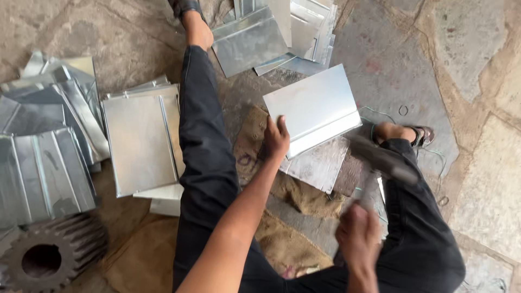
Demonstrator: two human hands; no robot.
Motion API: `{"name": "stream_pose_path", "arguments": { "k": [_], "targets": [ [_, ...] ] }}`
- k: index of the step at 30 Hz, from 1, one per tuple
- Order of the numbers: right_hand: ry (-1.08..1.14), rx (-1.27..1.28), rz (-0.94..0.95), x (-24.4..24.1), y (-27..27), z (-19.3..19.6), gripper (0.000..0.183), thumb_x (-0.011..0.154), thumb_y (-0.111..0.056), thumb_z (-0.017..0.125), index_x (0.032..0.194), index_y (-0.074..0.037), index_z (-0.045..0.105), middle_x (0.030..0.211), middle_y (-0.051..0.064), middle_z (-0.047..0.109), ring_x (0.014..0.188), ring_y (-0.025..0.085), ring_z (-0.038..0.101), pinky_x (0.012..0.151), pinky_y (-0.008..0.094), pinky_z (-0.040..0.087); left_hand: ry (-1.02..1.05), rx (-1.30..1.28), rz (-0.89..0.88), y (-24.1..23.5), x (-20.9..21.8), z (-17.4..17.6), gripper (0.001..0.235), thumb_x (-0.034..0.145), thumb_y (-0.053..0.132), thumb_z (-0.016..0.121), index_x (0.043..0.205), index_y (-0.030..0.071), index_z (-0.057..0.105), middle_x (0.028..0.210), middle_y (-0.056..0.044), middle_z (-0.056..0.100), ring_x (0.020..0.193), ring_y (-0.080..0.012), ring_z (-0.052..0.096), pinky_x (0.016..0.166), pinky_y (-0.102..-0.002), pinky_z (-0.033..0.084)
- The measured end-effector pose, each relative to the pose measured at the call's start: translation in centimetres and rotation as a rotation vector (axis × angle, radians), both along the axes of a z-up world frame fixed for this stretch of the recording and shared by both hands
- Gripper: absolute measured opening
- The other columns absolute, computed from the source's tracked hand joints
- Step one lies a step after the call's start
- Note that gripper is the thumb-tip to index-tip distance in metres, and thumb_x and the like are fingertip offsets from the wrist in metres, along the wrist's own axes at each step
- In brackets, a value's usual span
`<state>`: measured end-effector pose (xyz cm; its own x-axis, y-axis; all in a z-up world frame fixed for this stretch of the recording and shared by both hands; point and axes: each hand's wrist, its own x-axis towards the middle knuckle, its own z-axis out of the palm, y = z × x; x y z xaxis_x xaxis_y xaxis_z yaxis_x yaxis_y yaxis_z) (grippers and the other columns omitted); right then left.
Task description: The person uses a hammer to fold the edges of a metal sheet, then stacks the piece onto a pile of other similar sheets.
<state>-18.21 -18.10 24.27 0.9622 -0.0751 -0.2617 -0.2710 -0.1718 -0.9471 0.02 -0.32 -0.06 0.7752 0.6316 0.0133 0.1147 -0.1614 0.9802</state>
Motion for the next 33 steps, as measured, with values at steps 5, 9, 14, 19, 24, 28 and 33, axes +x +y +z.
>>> {"name": "stream_pose_path", "arguments": {
  "k": [5, 9, 14, 19, 24, 28, 33],
  "targets": [
    [-0.682, 0.16, 0.063, -0.1, 0.3, 0.0, 0.05, 0.102, -0.06, 0.046, 0.097, -0.01, 0.045, 0.067, 0.0, 0.056, 0.043, 0.003, 0.045, 0.037, 0.021, 0.035, 0.183, -0.19, -0.081, 0.7, 0.5, 0.9, 0.035, 0.108, 0.032, 0.048, 0.117, -0.002, 0.054, 0.09, -0.024, 0.071, 0.078, -0.0419, 0.072, 0.062, -0.051, 0.055],
    [-0.665, -0.419, 0.214, 1.3, 2.5, -6.6, 0.048, 0.113, -0.05, 0.04, 0.092, -0.011, 0.058, 0.071, 0.002, 0.055, 0.055, 0.008, 0.045, 0.048, 0.026, 0.038, -0.013, -0.17, -0.029, 0.5, 0.3, 0.0, 0.036, 0.108, 0.031, 0.047, 0.118, -0.003, 0.053, 0.095, -0.024, 0.07, 0.086, -0.0406, 0.074, 0.067, -0.048, 0.056],
    [0.402, -0.321, 0.065, 1.0, 2.5, -4.5, 0.035, 0.099, -0.035, 0.054, 0.098, -0.002, 0.065, 0.063, 0.002, 0.049, 0.049, 0.012, 0.042, 0.043, 0.032, 0.033, -0.142, 0.065, 0.062, 0.4, 1.5, -1.0, 0.041, 0.112, 0.031, 0.047, 0.129, -0.006, 0.053, 0.107, -0.031, 0.07, 0.096, -0.0466, 0.069, 0.071, -0.049, 0.056],
    [-0.211, 0.117, -0.077, -1.2, -0.5, 2.4, 0.045, 0.102, -0.046, 0.056, 0.106, -0.001, 0.056, 0.067, 0.006, 0.049, 0.051, 0.015, 0.043, 0.042, 0.031, 0.033, 0.196, -0.192, -0.074, 0.1, 0.0, -0.5, 0.054, 0.107, 0.038, 0.047, 0.136, -0.007, 0.047, 0.108, -0.026, 0.073, 0.084, -0.0298, 0.076, 0.067, -0.039, 0.063],
    [-0.631, 0.152, 0.101, 0.6, -1.1, -3.9, 0.052, 0.105, -0.058, 0.045, 0.098, -0.007, 0.054, 0.066, 0.004, 0.053, 0.051, 0.013, 0.047, 0.042, 0.03, 0.039, 0.195, -0.182, -0.102, 1.1, 0.3, 0.8, 0.073, 0.098, 0.041, 0.06, 0.139, -0.016, 0.041, 0.109, -0.029, 0.07, 0.083, -0.0284, 0.075, 0.066, -0.038, 0.067],
    [0.063, -0.385, 0.214, -0.6, -0.6, -11.5, 0.058, 0.106, -0.057, 0.036, 0.083, -0.008, 0.057, 0.061, 0.001, 0.054, 0.046, 0.011, 0.046, 0.037, 0.029, 0.04, 0.058, -0.182, -0.08, 0.4, -0.3, -0.4, 0.071, 0.103, 0.043, 0.058, 0.139, -0.016, 0.042, 0.112, -0.028, 0.07, 0.091, -0.03, 0.076, 0.072, -0.037, 0.067],
    [0.348, -0.196, -0.033, -0.8, -0.9, -6.7, 0.044, 0.103, -0.049, 0.044, 0.08, -0.012, 0.051, 0.059, 0.0, 0.042, 0.044, 0.012, 0.034, 0.034, 0.031, 0.027, -0.115, 0.163, 0.039, 1.1, 1.2, -0.2, 0.057, 0.103, 0.037, 0.061, 0.133, -0.012, 0.055, 0.107, -0.03, 0.074, 0.096, -0.0385, 0.072, 0.073, -0.042, 0.06]
  ]
}}
